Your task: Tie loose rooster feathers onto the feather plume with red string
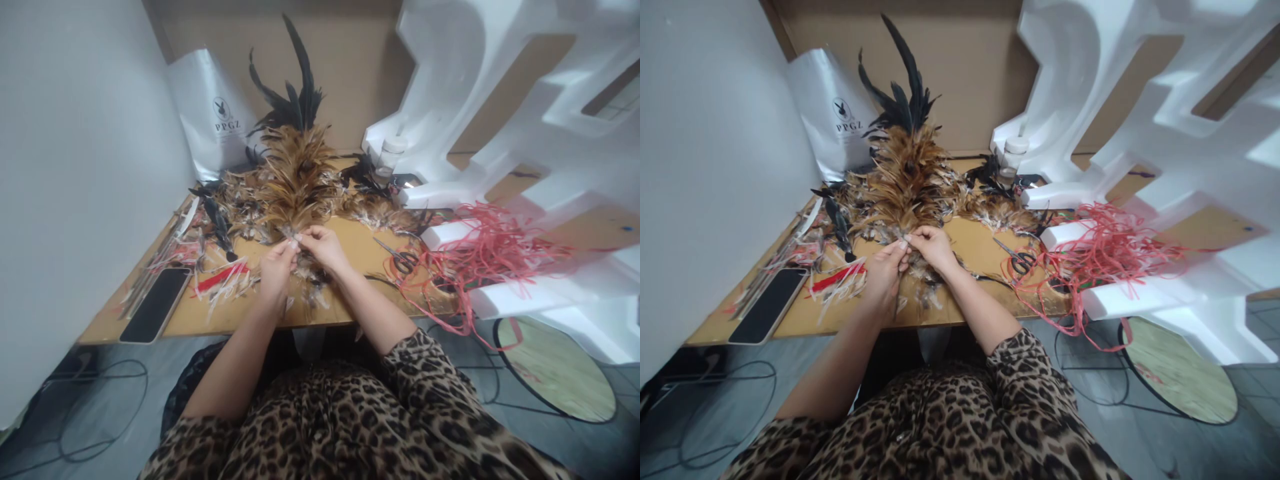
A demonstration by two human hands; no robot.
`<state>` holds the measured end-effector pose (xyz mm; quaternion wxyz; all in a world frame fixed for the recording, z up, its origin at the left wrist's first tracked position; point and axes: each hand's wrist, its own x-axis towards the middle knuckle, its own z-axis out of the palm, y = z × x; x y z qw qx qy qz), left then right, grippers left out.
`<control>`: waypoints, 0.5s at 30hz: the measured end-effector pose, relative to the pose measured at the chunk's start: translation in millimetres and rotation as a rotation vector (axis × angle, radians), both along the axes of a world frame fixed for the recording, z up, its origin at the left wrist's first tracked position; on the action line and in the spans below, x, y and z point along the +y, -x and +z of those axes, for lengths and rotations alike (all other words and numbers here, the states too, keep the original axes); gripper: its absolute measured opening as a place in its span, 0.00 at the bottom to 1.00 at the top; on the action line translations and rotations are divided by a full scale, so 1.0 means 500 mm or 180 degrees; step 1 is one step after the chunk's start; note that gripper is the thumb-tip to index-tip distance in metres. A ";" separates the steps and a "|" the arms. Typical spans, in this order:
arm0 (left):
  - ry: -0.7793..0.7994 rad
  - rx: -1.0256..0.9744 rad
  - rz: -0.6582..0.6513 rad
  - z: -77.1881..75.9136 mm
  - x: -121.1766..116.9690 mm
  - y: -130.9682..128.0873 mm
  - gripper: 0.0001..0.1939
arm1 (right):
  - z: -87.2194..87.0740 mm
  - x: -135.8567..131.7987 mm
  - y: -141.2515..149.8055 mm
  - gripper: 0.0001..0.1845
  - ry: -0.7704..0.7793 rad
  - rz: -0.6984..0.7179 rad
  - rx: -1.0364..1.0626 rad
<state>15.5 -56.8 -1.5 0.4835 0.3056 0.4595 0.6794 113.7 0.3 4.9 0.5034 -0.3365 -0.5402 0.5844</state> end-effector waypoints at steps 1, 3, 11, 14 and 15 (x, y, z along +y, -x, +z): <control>0.0020 0.0052 0.0014 -0.002 0.000 0.002 0.14 | 0.000 0.000 0.001 0.15 0.0016 0.0020 -0.0010; 0.0038 0.0158 0.0021 -0.004 0.000 0.003 0.14 | 0.000 0.000 0.005 0.15 0.0026 -0.0023 -0.0064; -0.0212 0.0399 0.0175 0.003 0.003 0.017 0.12 | -0.024 -0.010 0.002 0.19 0.0095 0.0151 -0.0348; -0.0228 0.0673 0.0328 -0.001 0.008 0.031 0.13 | -0.031 -0.019 -0.005 0.16 0.0025 0.0276 -0.0670; -0.0196 0.0779 0.0413 -0.004 0.010 0.035 0.13 | -0.030 -0.025 -0.006 0.15 -0.0118 0.0207 -0.0717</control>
